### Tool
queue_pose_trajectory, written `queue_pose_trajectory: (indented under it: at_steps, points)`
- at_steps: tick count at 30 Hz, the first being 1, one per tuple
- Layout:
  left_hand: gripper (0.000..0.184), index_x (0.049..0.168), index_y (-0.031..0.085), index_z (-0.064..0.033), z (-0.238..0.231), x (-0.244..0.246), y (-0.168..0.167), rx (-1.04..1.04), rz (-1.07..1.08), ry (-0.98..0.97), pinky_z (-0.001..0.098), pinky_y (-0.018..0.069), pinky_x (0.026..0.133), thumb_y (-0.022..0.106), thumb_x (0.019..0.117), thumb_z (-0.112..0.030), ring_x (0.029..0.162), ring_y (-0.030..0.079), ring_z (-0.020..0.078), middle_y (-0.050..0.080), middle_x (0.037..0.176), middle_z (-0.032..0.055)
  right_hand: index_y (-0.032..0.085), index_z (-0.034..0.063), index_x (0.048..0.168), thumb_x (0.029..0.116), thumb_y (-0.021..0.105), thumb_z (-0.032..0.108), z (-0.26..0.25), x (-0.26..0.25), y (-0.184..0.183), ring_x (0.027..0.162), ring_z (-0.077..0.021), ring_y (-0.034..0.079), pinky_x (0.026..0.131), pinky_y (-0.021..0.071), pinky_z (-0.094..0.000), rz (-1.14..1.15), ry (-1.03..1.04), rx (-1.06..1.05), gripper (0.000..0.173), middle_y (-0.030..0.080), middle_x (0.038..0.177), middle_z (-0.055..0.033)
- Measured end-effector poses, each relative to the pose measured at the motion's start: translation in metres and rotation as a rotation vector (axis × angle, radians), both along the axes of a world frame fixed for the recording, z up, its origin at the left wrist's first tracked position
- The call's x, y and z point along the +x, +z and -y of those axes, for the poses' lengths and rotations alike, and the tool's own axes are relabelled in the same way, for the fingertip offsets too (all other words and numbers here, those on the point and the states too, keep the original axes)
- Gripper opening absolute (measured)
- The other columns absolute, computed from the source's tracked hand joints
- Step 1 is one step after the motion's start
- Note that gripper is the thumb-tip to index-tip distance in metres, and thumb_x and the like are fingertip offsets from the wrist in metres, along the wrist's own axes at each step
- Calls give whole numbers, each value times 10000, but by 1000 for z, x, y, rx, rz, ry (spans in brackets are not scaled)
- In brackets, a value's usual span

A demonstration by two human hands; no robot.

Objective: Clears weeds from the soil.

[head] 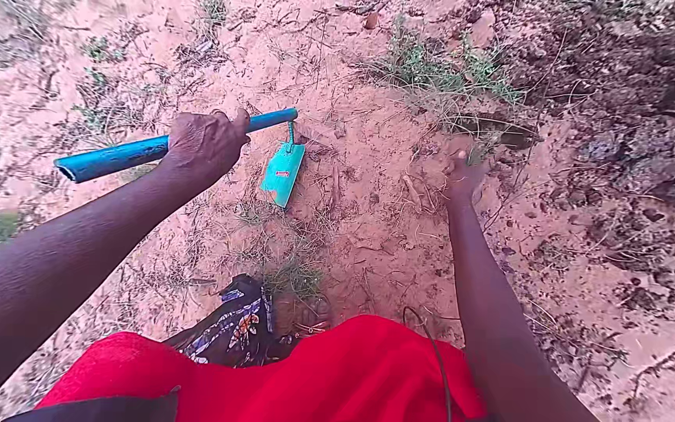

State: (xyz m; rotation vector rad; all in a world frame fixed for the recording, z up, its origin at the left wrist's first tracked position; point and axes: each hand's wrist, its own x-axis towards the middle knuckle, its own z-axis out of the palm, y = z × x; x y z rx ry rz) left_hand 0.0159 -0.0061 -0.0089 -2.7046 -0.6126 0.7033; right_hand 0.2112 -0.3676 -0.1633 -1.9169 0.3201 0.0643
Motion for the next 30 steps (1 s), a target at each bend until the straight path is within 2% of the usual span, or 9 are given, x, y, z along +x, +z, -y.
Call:
queue_pose_trajectory:
  at_steps: [1, 3, 7, 9, 13, 18, 23, 26, 30]
  points:
    - [370, 1325, 514, -11, 1, 0, 1, 3, 3, -4, 640, 499, 672, 441, 1114, -307, 858, 662, 543, 626, 960, 328, 581, -61, 1260, 1074, 544, 182, -4, -11, 4, 853, -150, 593, 851, 517, -340, -26, -35, 13, 309, 614, 1008, -129]
    - [364, 1322, 520, -20, 1, -1, 1, 5, 8, -8, 630, 499, 668, 448, 1112, -309, 851, 665, 529, 627, 945, 317, 561, -39, 1189, 1080, 519, 165, -9, -33, 4, 745, -90, 551, 746, 515, -280, -49, -103, 49, 236, 548, 907, -59]
    - [361, 1319, 516, -17, -2, -2, -1, 7, -4, -15, 617, 502, 654, 435, 1116, -305, 836, 664, 526, 622, 936, 313, 598, -15, 1226, 1106, 478, 201, -12, -68, 6, 691, -98, 525, 686, 483, -291, -100, -158, 38, 275, 553, 865, -53]
    - [363, 1314, 512, -9, -4, 0, 0, 7, 1, -18, 624, 500, 644, 428, 1117, -302, 827, 659, 535, 617, 932, 319, 592, -6, 1240, 1101, 500, 235, -8, -64, 1, 747, -126, 566, 737, 513, -317, -51, -184, -6, 294, 577, 920, -79]
    - [363, 1321, 509, -22, -5, -2, -1, 13, 3, -13, 624, 501, 646, 442, 1113, -312, 831, 660, 533, 615, 937, 316, 606, 0, 1316, 991, 674, 267, 13, -42, 24, 1173, -440, 621, 988, 470, -639, -185, 108, -548, 425, 649, 1228, -285]
    - [372, 1319, 501, -25, -9, -3, -3, 14, 7, -20, 627, 500, 638, 431, 1115, -328, 824, 658, 538, 609, 938, 320, 663, -11, 1229, 991, 619, 211, 2, -25, 43, 1221, -491, 605, 926, 492, -682, -387, 416, -1004, 328, 626, 1285, -317]
    - [373, 1317, 506, -25, -10, -4, -5, 30, 20, -54, 612, 502, 616, 442, 1110, -329, 799, 662, 521, 613, 910, 305, 587, -59, 1265, 1016, 573, 185, 16, -18, 11, 1040, -457, 631, 868, 497, -656, -422, 353, -523, 349, 633, 1142, -318]
    - [350, 1281, 517, -26, -8, -5, -5, 32, 18, -52, 602, 500, 610, 449, 1109, -322, 801, 665, 513, 616, 893, 292, 646, -19, 1158, 1024, 626, 318, 20, -23, -2, 901, -336, 610, 786, 492, -563, -382, 194, -289, 363, 643, 1031, -217]
    - [347, 1275, 523, -33, -8, -4, -3, 27, 18, -46, 607, 506, 625, 445, 1109, -328, 817, 667, 515, 623, 898, 290, 671, 6, 1200, 1038, 587, 302, 20, -28, 0, 1055, -390, 625, 905, 463, -635, -313, 178, -349, 348, 665, 1125, -247]
